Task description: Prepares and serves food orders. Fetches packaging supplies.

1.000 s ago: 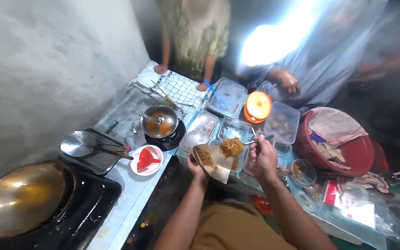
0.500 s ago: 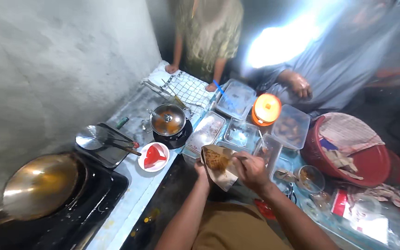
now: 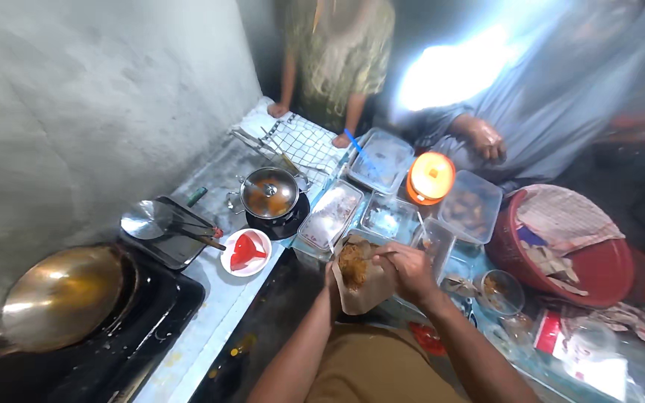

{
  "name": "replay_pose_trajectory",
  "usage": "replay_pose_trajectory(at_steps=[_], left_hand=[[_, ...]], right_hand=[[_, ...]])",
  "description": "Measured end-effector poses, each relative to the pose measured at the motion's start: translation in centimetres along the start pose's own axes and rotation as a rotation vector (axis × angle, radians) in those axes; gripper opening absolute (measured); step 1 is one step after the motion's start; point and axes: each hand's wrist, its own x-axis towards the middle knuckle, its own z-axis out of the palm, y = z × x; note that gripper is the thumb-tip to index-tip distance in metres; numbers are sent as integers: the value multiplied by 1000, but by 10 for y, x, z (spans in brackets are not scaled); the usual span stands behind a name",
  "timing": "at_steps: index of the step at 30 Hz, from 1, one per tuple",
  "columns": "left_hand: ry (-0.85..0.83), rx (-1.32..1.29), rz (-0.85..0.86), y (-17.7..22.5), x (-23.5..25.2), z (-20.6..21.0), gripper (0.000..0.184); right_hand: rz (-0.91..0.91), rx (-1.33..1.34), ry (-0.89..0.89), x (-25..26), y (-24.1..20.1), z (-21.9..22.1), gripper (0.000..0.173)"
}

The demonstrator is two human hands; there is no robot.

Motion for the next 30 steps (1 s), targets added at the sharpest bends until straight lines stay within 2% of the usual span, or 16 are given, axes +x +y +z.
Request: replay_pose_trajectory(at_steps=[2, 4, 8, 11, 13, 16, 17, 19, 22, 23, 26, 28, 30], left_hand=[[-14, -15, -36, -11, 8, -12, 43], [31, 23, -74, -7, 8, -13, 44], [113, 41, -158, -2, -2, -15, 45], [129, -33, -122, -8, -6, -26, 46], [193, 4, -103, -4, -19, -30, 46], [267, 132, -1, -6, -26, -49, 45], [260, 144, 44, -9, -23, -56, 45], [147, 65, 70, -21, -10, -76, 50], [-12, -184, -31, -49, 19, -102, 64], [-20, -200, -28, -52, 21, -101, 64], [252, 46, 57, -30, -3, -57, 46], [272, 75, 52, -23, -12, -45, 46], [211, 51, 66, -21, -15, -43, 48]], right_hand=[[41, 5, 9, -3, 2, 1, 28], [132, 80, 120, -1, 2, -1, 33], [439, 372, 358, 0, 8, -7, 34], [641, 387, 463, -3, 26, -4, 32], [743, 245, 367, -14, 51, 7, 35], [904, 71, 29, -35, 84, 40, 38], [929, 26, -14, -41, 91, 54, 38], [955, -19, -6, -51, 99, 79, 37], [1105, 137, -141, -49, 94, 95, 40], [1146, 175, -158, -46, 92, 96, 41], [1252, 262, -81, -45, 95, 101, 43], [1304, 331, 7, -48, 100, 102, 44], [1361, 417, 85, -51, 104, 101, 45]])
